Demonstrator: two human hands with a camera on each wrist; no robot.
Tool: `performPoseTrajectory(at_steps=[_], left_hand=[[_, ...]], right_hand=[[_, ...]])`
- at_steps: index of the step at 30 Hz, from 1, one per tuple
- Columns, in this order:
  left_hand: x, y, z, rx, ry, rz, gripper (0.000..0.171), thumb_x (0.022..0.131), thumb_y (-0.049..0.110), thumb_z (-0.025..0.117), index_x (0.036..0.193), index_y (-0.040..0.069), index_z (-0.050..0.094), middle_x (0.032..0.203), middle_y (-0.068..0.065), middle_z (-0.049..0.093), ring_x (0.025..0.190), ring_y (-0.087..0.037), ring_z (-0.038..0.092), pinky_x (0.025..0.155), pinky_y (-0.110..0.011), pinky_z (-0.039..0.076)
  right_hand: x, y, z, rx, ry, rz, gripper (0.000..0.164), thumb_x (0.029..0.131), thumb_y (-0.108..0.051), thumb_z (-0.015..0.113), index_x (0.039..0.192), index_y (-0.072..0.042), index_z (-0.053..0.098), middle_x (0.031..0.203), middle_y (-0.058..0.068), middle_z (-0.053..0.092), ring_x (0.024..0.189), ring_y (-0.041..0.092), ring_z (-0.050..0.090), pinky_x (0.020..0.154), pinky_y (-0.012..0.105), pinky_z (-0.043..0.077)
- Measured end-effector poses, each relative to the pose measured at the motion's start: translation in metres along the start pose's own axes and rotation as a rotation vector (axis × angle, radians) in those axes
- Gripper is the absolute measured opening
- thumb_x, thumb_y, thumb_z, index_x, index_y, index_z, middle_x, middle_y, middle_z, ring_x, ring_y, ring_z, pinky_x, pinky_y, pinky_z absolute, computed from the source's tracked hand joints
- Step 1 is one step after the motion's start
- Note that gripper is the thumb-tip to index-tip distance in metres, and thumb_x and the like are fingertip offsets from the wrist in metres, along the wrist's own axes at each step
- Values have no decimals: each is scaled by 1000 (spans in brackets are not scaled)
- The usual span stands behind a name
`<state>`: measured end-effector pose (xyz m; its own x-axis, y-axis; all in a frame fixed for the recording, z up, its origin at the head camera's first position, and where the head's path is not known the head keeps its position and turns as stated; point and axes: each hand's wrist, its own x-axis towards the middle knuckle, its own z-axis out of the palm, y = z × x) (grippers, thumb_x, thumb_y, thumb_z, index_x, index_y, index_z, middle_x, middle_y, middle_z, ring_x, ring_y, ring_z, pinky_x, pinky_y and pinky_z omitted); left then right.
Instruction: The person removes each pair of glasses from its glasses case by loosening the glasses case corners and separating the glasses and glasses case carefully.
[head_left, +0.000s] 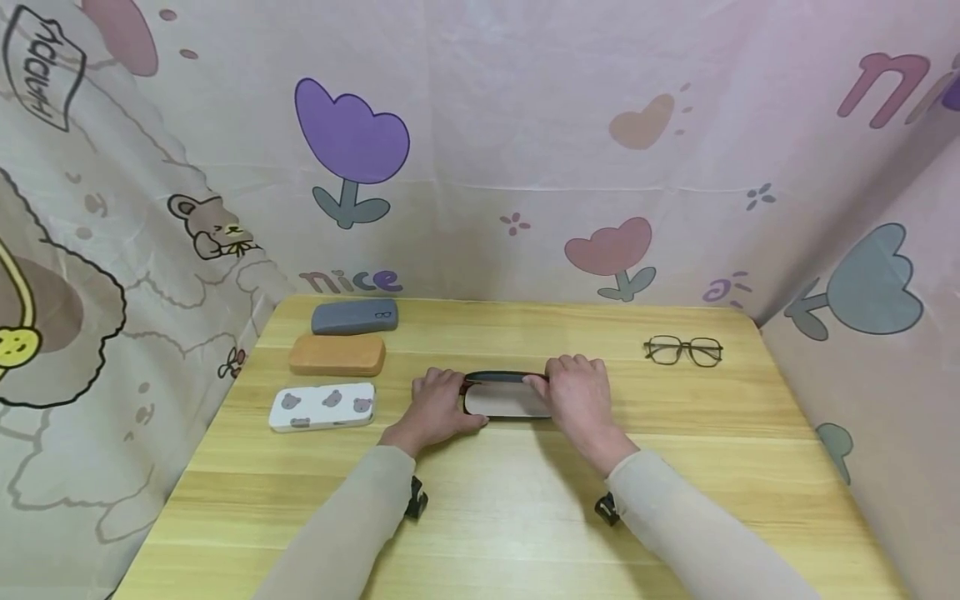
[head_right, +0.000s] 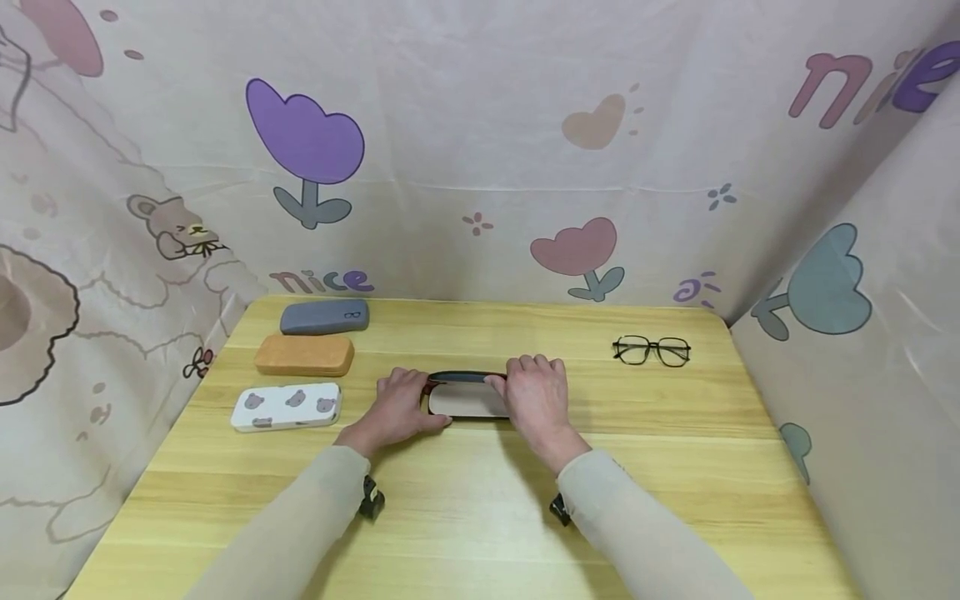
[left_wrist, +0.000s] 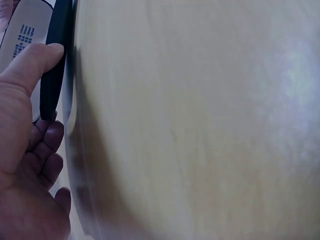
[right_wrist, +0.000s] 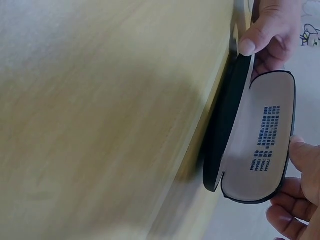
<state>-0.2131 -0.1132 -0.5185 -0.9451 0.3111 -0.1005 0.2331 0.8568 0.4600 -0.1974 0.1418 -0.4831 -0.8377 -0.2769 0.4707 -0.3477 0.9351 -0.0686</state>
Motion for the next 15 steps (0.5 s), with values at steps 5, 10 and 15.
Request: performPoseTrajectory(at_steps=[5, 10, 15], left_hand=[[0, 0, 1, 4, -1, -4, 86, 83, 59, 83, 141, 0, 59, 139, -13, 63, 134, -32, 45, 109, -52, 30], [0, -1, 2, 1, -1, -5, 86, 83, 59, 83, 142, 1, 60, 139, -13, 64, 134, -32, 45, 109, -51, 30], [1, 0, 2, 1, 1, -12, 86, 83, 59, 83, 143, 1, 59, 140, -12, 63, 134, -31, 45, 111, -51, 30]], right_hand=[[-1, -1, 0, -15, -7, -7, 45, 95, -49, 74, 74, -12, 60, 65, 0, 55, 65, 22, 51, 70, 40, 42], [-3, -1, 0, -26, -6, -15, 45, 95, -50, 74, 75, -11, 61, 67, 0, 58, 66, 22, 51, 71, 39, 42], [-6, -1, 2, -41, 29, -41, 45, 95, -49, 75, 76, -11, 62, 68, 1, 60, 66, 22, 53, 71, 40, 42]])
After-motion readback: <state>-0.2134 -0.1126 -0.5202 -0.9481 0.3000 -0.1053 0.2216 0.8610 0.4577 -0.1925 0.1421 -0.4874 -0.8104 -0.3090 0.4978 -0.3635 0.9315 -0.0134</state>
